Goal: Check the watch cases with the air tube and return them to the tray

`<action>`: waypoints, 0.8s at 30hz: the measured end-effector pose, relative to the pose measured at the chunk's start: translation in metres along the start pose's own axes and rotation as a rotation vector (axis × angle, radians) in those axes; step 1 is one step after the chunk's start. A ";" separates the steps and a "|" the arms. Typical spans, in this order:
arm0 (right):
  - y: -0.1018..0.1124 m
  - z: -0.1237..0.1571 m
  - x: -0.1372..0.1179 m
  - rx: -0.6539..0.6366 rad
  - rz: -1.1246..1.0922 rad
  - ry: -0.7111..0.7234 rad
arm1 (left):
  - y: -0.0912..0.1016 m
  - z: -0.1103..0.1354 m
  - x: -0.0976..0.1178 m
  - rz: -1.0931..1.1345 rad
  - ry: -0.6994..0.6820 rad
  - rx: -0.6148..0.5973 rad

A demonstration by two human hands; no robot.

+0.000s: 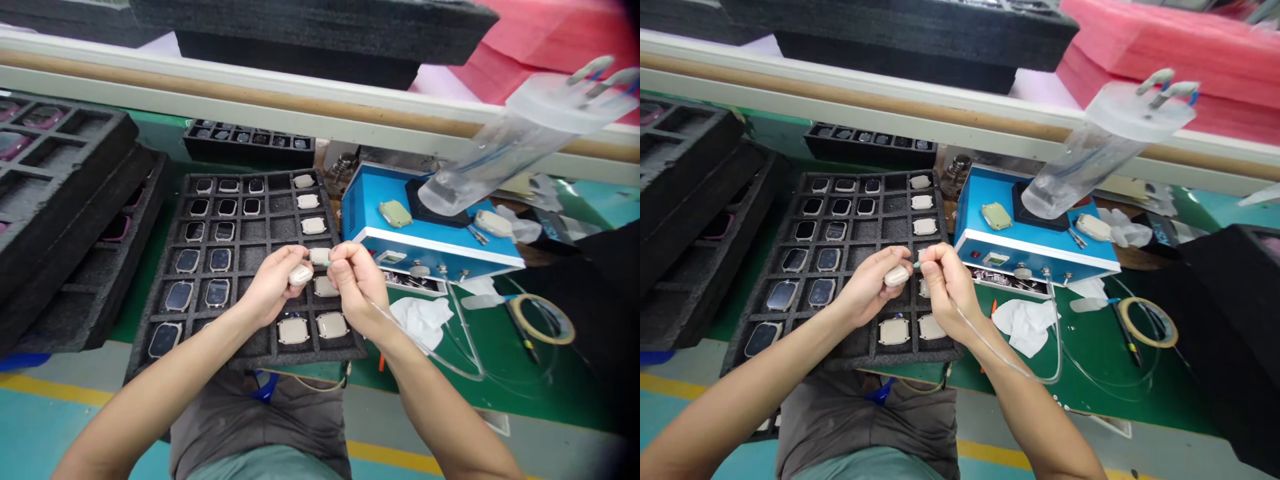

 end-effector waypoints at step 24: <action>-0.014 0.001 -0.021 -0.113 0.237 0.305 | 0.001 0.000 -0.004 0.238 0.129 -0.040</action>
Point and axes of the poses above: each hand's wrist, its own z-axis away from the middle knuckle, its own y-axis out of the back of the hand, x = y × z, the point moved 7 cm from there along -z, towards the middle knuckle, and after that the axes turned 2 degrees about -y, right-handed, at the moved point
